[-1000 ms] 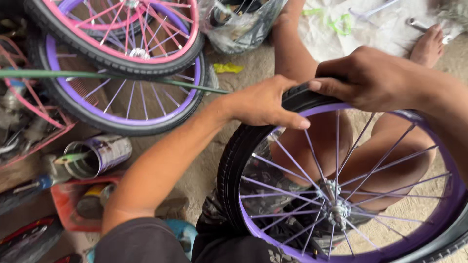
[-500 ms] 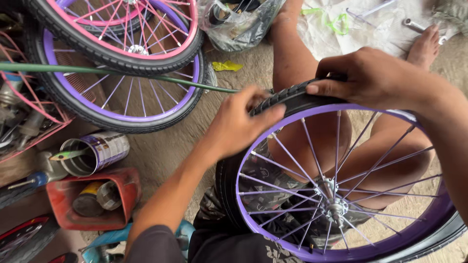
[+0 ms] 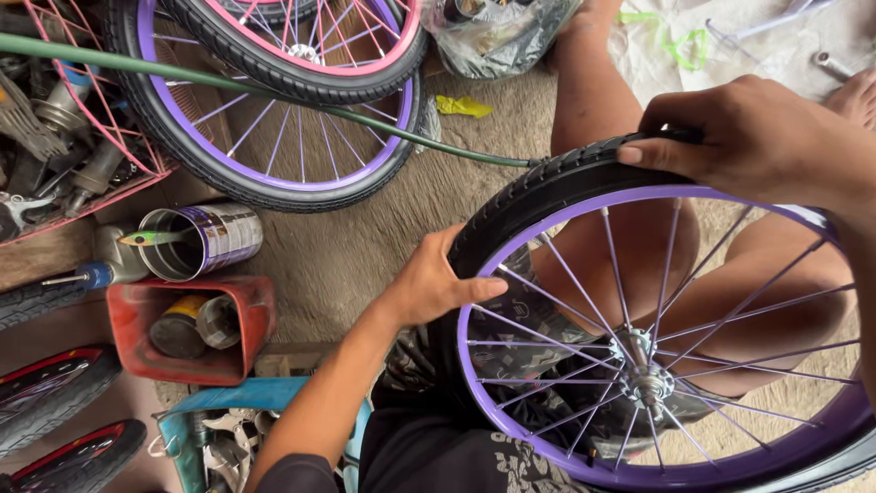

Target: The person installs a bicycle tire onto a purple wheel rim. They first place the inner tube inside the tire, then press the tire bead onto the rim by hand, working around the circumference until the tire is fully seated.

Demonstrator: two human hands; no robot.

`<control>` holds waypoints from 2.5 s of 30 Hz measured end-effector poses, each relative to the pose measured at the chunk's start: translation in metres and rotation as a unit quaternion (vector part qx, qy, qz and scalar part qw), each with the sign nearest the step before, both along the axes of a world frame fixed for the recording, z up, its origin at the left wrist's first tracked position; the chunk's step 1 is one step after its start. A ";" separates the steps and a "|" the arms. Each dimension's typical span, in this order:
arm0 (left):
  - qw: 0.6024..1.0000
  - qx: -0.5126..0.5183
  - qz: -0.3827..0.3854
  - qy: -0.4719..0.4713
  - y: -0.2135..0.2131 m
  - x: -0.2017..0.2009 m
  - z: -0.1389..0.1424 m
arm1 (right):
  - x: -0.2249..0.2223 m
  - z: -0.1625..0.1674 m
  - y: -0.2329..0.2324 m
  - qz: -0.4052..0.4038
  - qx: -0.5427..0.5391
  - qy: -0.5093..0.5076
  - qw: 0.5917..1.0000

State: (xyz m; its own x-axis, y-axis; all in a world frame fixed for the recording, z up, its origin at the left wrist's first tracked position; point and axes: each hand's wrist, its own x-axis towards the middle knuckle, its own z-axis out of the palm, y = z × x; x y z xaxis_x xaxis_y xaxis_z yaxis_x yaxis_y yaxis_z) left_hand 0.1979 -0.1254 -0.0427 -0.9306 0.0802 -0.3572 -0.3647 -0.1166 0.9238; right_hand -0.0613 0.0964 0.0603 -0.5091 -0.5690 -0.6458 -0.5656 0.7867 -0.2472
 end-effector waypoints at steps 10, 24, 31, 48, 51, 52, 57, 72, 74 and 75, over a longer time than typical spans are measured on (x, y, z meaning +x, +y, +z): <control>0.967 0.249 -0.008 -0.062 0.003 0.005 -0.048 | 0.008 -0.013 0.020 -0.076 -0.082 0.025 0.993; 0.958 0.157 0.208 -0.117 0.054 0.167 -0.036 | 0.171 -0.065 0.263 -0.512 -0.278 0.171 0.795; 0.946 0.159 0.267 -0.089 0.060 0.165 -0.062 | 0.262 -0.092 0.264 -0.561 -0.314 0.246 0.725; 0.945 0.048 0.321 -0.042 0.031 0.095 -0.006 | 0.229 -0.092 0.226 -0.613 -0.566 0.033 0.550; 0.973 -0.002 0.233 0.002 0.020 0.054 0.025 | 0.231 -0.082 0.237 -0.615 -0.564 0.081 0.545; 0.971 0.019 0.237 0.010 0.021 0.031 0.027 | 0.227 -0.082 0.240 -0.617 -0.577 0.076 0.530; 0.979 0.033 0.200 0.007 0.033 -0.050 0.035 | 0.210 -0.079 0.248 -0.646 -0.633 -0.007 0.426; 0.990 -0.086 0.101 -0.051 0.065 0.046 0.053 | 0.318 -0.110 0.259 -0.633 -0.638 -0.098 0.427; 0.991 -0.078 0.098 -0.052 0.059 0.041 0.057 | 0.322 -0.108 0.259 -0.618 -0.637 -0.091 0.451; 0.991 -0.073 0.095 -0.053 0.056 0.038 0.059 | 0.324 -0.107 0.258 -0.615 -0.637 -0.090 0.455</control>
State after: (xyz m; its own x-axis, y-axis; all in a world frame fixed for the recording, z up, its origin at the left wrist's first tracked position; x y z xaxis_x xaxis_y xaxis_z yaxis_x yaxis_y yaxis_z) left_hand 0.2357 -0.0697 0.0167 -0.8803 -0.1527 -0.4491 -0.4454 -0.0598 0.8933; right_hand 0.2626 0.3542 -0.0467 -0.9530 0.1053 -0.2841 0.2282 -0.3670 -0.9018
